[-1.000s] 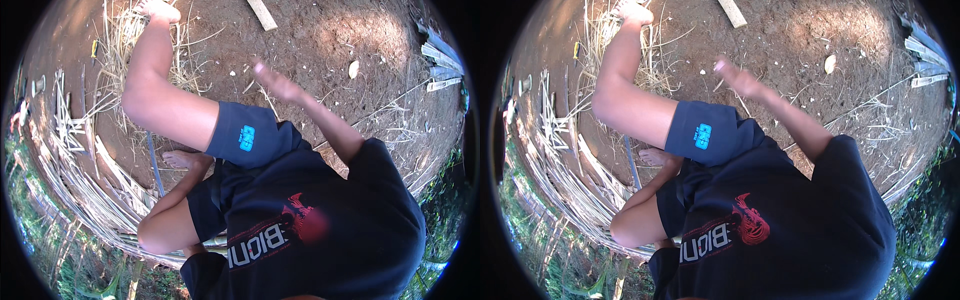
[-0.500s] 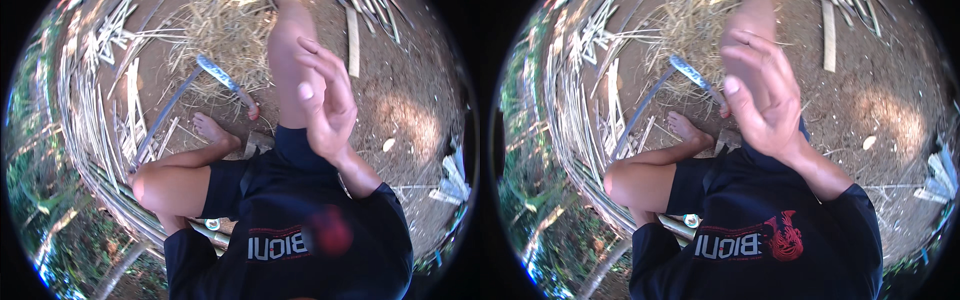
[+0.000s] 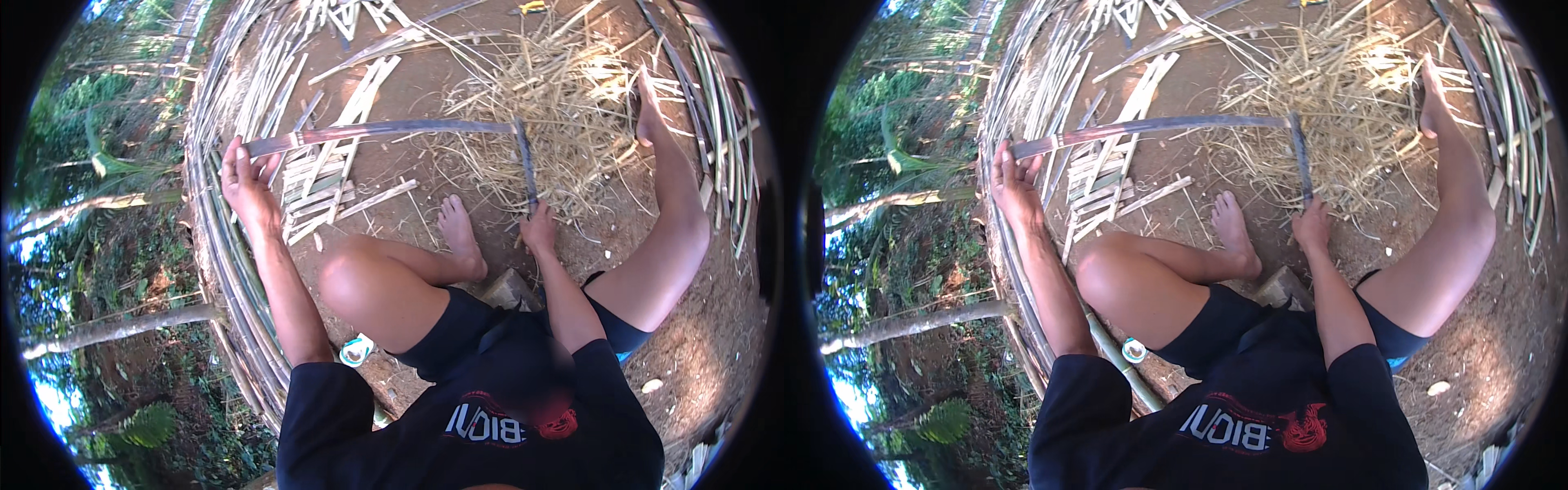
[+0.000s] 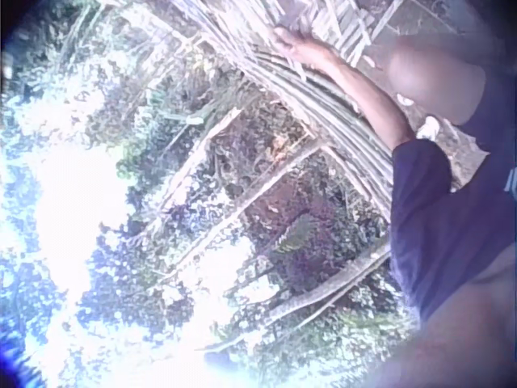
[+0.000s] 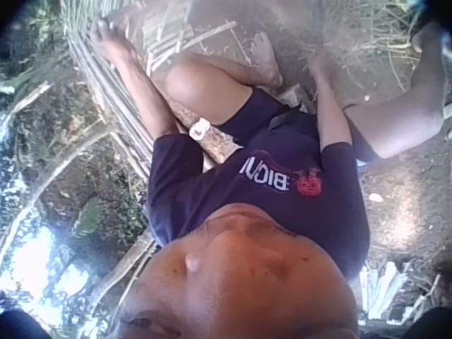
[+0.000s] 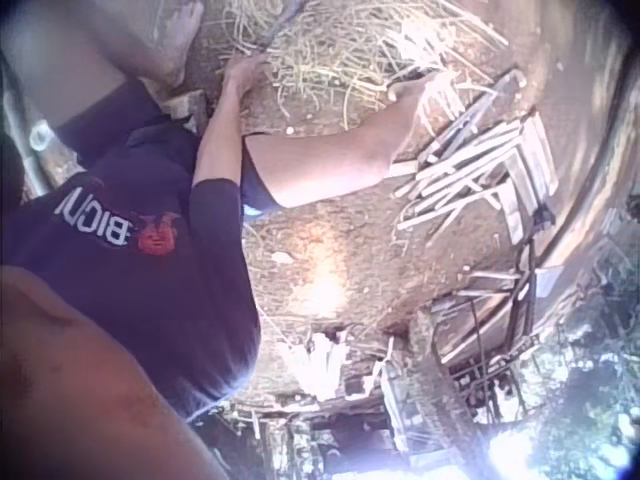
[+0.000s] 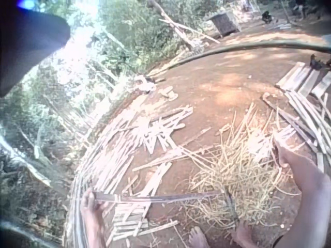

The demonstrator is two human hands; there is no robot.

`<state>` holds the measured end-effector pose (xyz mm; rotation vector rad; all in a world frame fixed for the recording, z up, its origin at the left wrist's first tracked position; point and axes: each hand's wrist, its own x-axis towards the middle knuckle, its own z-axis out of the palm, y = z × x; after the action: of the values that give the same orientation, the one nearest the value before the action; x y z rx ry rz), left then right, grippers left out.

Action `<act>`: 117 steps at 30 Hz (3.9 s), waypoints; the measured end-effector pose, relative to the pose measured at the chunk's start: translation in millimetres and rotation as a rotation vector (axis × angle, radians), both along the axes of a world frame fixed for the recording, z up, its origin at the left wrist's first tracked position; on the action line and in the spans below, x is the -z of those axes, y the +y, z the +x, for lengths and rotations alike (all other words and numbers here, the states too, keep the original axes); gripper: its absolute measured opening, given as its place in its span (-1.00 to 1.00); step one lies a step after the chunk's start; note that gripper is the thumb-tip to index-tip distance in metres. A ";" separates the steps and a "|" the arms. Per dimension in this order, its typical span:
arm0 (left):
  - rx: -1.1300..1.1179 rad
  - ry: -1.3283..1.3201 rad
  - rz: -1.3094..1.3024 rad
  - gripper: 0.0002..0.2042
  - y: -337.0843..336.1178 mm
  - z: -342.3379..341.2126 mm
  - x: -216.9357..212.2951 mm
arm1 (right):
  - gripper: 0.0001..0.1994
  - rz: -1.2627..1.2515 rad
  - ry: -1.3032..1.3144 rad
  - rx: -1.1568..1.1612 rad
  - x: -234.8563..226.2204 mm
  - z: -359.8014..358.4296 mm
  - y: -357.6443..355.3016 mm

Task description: The person sits on the ground and uses a machete to split long bamboo poles into thin strips. They hold the bamboo with one hand and repeatedly strike it with the machete to separate the material, creating a pile of bamboo shavings and strips.

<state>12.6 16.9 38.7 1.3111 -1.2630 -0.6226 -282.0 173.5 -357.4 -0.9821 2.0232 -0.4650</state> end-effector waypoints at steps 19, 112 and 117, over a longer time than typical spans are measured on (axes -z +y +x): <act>0.275 -0.042 -0.195 -0.81 -29.6 -70.3 -27.4 | -0.80 0.050 -1.195 0.589 -49.8 -23.2 -54.0; -0.088 -0.298 -0.263 -0.85 -2.4 -53.1 -5.7 | -0.77 -0.018 -0.258 -0.057 -9.2 -24.6 -66.3; -0.062 -0.219 -0.095 -0.75 6.4 -70.6 -4.5 | -0.79 -0.177 -0.190 -0.095 -44.9 1.5 -56.2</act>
<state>-58.0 23.3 43.3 1.3609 -1.4061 -0.3781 -280.5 117.2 -312.5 -1.0924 1.7808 -0.6682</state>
